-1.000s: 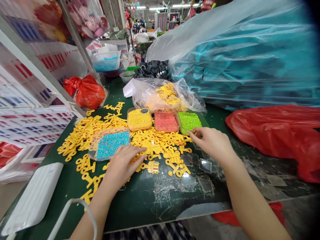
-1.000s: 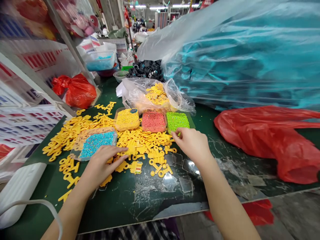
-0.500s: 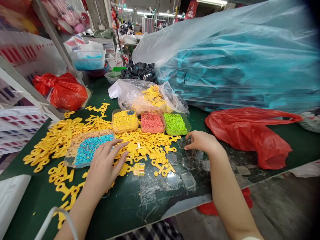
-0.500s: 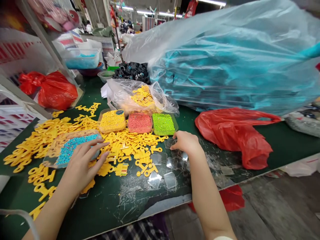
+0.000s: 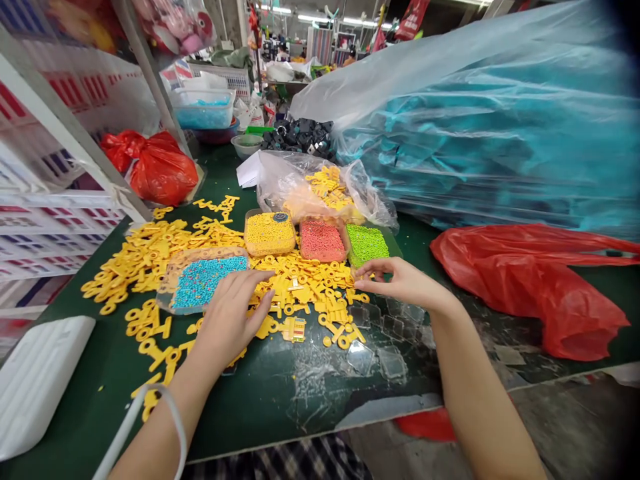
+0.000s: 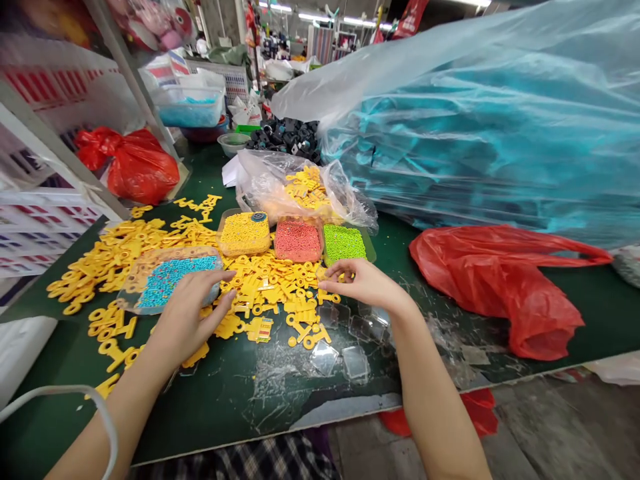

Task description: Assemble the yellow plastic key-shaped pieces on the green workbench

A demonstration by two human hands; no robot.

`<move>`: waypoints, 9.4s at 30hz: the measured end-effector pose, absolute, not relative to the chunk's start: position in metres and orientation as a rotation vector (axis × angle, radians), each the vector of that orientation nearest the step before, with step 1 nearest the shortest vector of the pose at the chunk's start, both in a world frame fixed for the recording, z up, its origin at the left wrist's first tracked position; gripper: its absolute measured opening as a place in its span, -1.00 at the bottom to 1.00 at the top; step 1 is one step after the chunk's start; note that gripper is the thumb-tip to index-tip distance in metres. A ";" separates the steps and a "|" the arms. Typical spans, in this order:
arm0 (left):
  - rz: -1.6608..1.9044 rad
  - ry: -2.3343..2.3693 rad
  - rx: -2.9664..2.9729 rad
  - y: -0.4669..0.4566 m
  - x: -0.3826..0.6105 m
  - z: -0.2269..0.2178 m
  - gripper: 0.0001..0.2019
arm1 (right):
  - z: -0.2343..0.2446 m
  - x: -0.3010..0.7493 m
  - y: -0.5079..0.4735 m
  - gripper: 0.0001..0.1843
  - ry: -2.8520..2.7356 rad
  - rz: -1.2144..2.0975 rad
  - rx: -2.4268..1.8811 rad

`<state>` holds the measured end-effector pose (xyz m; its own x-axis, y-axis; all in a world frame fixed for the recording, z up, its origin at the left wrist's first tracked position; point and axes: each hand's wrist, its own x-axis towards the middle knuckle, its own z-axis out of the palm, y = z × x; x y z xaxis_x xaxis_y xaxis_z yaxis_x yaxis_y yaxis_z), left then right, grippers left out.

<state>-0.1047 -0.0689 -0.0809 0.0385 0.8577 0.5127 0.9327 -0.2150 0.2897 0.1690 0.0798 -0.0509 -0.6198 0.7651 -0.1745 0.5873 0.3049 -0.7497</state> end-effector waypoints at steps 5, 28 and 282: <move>-0.966 -1.866 -2.313 -0.071 -0.097 -0.082 -0.77 | -0.064 0.144 0.065 -0.46 -1.873 2.126 -0.825; -1.265 -1.851 -2.589 -0.073 -0.075 -0.082 -0.80 | -0.080 0.114 0.026 -0.67 -2.111 1.992 -0.751; -1.207 -1.518 -2.408 -0.070 -0.076 -0.075 -0.91 | -0.075 0.114 0.011 -0.81 -2.316 0.070 -0.330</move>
